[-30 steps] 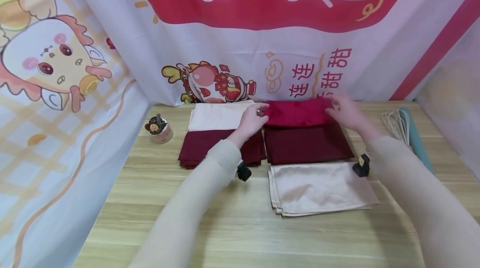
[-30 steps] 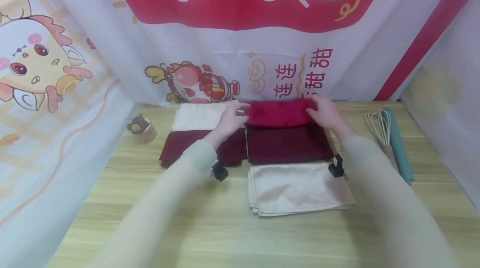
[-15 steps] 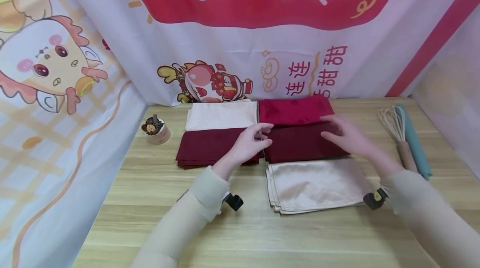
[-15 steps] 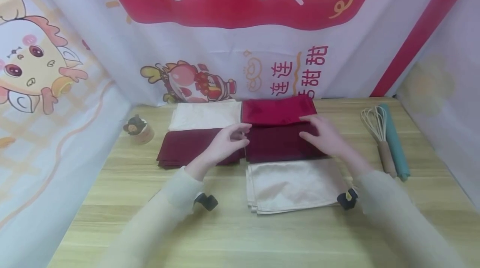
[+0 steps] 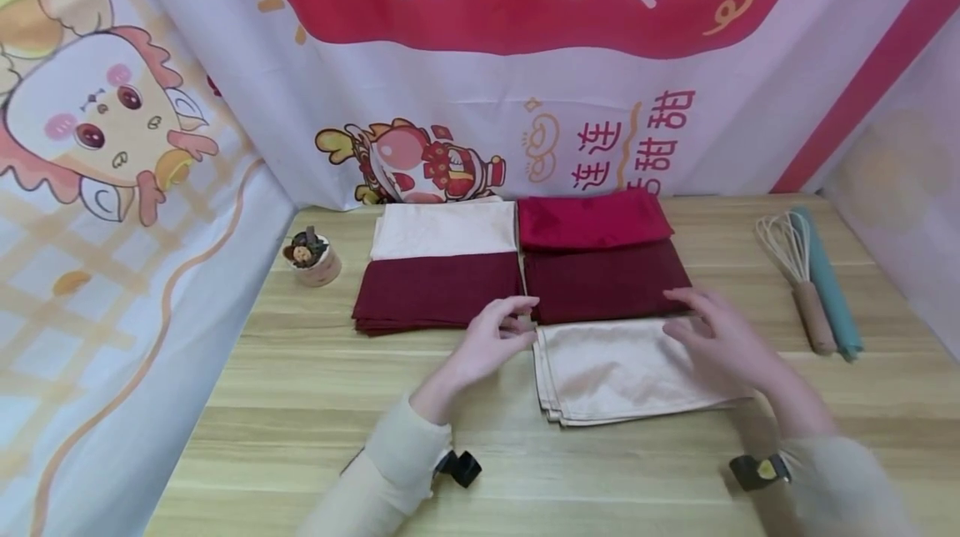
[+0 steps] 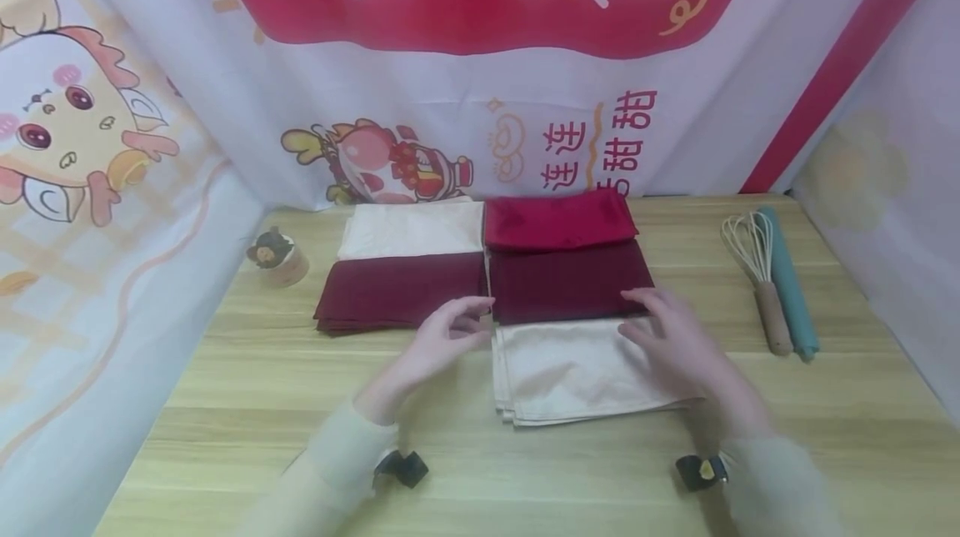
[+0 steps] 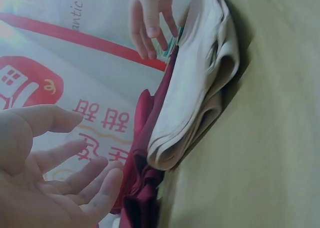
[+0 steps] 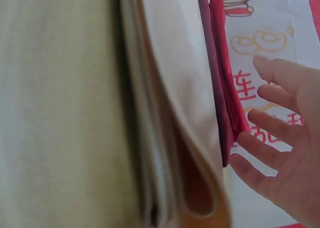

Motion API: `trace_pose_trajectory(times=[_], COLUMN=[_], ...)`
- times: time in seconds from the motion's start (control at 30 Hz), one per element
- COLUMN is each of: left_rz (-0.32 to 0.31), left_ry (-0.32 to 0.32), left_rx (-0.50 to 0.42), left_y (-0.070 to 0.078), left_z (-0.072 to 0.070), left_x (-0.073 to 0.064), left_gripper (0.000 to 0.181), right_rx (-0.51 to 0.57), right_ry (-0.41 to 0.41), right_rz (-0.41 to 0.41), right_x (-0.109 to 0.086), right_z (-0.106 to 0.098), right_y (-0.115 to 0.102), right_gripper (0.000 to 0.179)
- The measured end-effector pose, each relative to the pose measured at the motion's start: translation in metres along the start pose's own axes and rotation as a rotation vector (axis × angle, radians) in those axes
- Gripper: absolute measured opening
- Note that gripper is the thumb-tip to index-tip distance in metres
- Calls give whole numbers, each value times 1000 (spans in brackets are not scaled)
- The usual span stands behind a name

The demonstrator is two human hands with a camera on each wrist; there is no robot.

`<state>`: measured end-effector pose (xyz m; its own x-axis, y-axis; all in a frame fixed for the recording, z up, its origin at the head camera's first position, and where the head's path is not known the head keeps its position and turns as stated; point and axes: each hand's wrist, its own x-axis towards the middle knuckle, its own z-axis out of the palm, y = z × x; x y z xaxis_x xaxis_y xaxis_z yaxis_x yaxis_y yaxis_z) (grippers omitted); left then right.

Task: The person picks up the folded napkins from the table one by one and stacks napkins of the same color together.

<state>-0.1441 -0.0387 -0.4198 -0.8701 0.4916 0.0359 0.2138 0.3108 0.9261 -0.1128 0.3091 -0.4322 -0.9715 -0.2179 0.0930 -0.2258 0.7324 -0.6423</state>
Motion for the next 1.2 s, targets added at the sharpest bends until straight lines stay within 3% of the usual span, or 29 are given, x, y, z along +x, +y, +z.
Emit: trace_pose_trajectory(times=[0.4,0.73,1.0,1.2], left_rz=[-56,-109,-129,-128], left_ry=[29,45,47,34], left_rx=[-75,-133,-82,8], left_y=[-9,-13,-17,-17], left_z=[21,37,44,44], left_x=[-22,-29,-29,-27], left_gripper=[46,52,51,49], right_rx=[22,22,3,-2], right_ry=[116,89,95,92], right_rz=[-8,137,123,139], right_x=[-33,-44,-42,-42], right_z=[3,6,13,18], right_y=[10,19,21,18], right_gripper=[45,50,46,46])
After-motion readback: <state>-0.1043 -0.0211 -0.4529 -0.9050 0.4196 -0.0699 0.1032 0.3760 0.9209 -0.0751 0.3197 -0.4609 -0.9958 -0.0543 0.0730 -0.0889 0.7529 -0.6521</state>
